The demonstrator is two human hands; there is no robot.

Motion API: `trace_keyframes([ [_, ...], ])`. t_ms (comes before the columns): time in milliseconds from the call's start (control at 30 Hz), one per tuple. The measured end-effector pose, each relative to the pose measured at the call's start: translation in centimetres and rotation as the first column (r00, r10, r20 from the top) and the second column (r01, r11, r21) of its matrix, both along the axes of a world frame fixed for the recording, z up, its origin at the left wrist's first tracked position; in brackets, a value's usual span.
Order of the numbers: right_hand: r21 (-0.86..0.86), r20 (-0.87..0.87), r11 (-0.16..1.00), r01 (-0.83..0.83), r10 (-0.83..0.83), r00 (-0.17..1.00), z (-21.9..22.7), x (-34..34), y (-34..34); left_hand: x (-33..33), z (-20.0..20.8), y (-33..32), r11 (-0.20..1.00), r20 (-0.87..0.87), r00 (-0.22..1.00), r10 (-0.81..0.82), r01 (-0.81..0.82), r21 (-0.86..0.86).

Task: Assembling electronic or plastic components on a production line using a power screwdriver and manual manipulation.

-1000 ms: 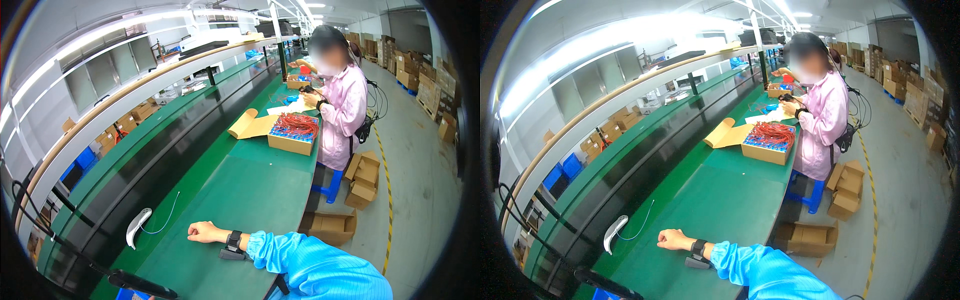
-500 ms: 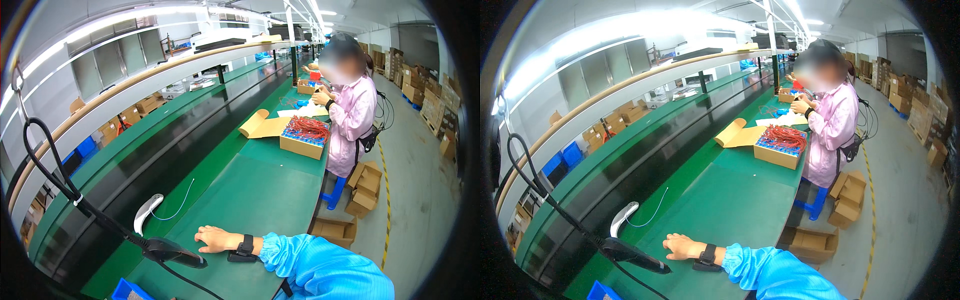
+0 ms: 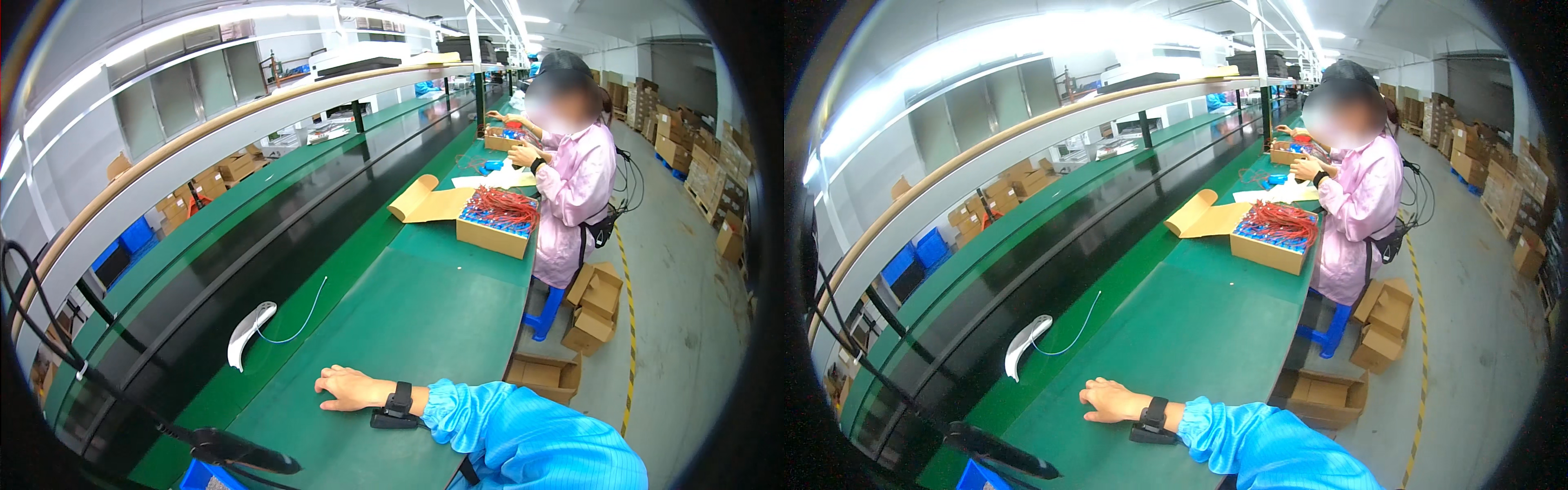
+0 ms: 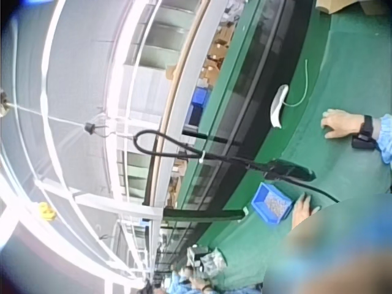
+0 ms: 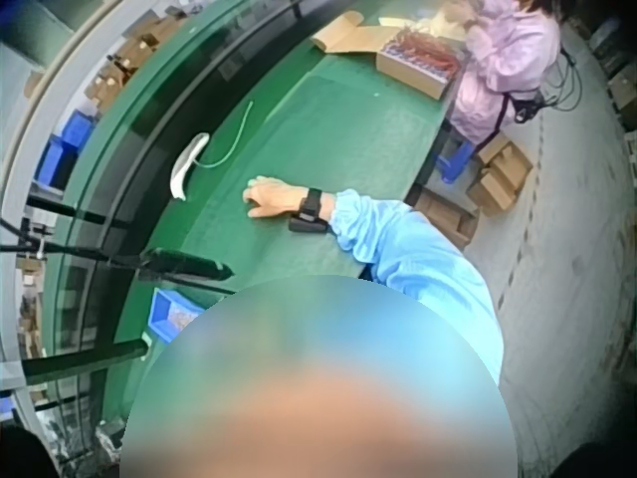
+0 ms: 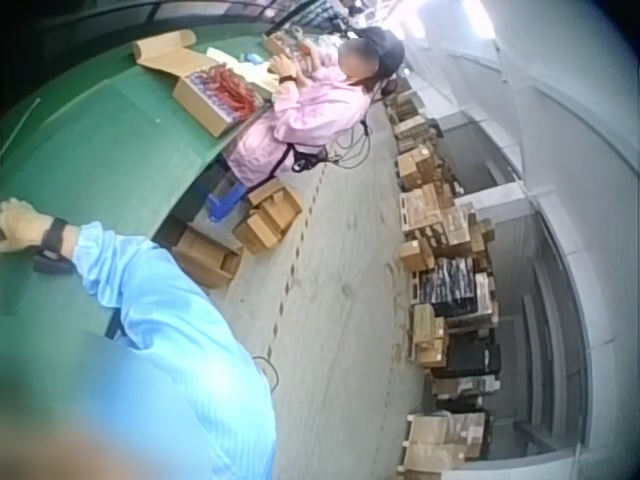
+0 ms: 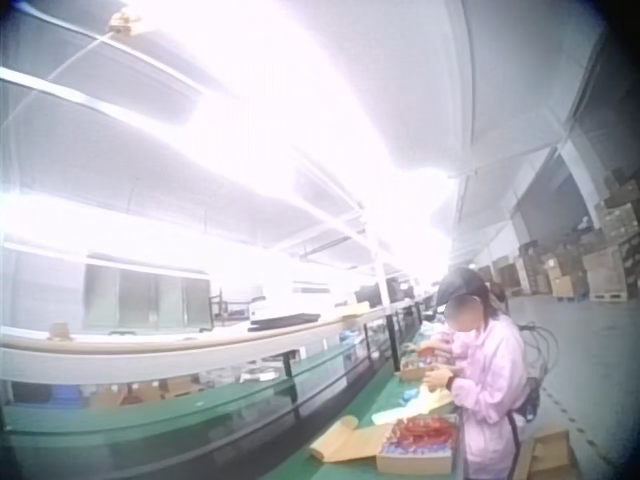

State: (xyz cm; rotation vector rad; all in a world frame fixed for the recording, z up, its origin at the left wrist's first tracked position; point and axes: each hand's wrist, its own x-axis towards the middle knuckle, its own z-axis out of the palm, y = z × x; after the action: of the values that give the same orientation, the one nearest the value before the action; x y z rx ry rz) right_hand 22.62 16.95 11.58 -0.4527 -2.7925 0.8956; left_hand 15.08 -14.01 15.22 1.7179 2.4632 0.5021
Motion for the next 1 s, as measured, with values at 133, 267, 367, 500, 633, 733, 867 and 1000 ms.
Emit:
trace_keyframes([
  [133,-0.015,0.018,1.0,-0.004,0.004,1.0,0.1,0.1,0.2,-0.1,-0.1,0.2,1.0,-0.007,1.0,0.009,-0.009,-0.017],
  [267,0.026,0.051,0.999,-0.029,0.028,0.998,0.8,-0.2,0.6,-0.2,0.2,0.0,0.999,-0.001,1.0,0.023,-0.023,-0.042],
  [367,-0.409,0.071,0.902,-0.14,0.184,0.98,2.8,0.3,3.8,-0.2,0.0,-0.1,0.998,0.001,0.999,0.039,-0.039,-0.039],
  [500,-0.673,0.004,0.74,-0.014,0.022,1.0,-0.5,0.3,6.0,0.0,0.0,-0.1,0.998,0.015,0.999,0.045,-0.044,-0.051],
  [633,-0.846,-0.084,0.534,-0.01,-0.115,0.99,-2.3,-0.3,5.9,0.1,-0.1,-0.3,1.0,-0.041,0.999,0.001,-0.001,-0.002],
  [733,-0.844,-0.085,0.537,0.008,-0.149,0.985,-2.1,-0.4,5.8,0.2,-0.1,-0.3,1.0,-0.019,1.0,-0.002,0.003,0.014],
  [867,-0.848,-0.103,0.531,0.002,-0.167,0.981,-2.5,-0.6,6.1,0.1,-0.1,-0.2,1.0,-0.006,1.0,0.0,0.0,0.011],
  [1000,-0.848,-0.118,0.53,-0.01,-0.17,0.978,-2.7,-0.7,6.1,0.1,-0.1,-0.1,1.0,0.0,1.0,-0.006,0.006,0.018],
])
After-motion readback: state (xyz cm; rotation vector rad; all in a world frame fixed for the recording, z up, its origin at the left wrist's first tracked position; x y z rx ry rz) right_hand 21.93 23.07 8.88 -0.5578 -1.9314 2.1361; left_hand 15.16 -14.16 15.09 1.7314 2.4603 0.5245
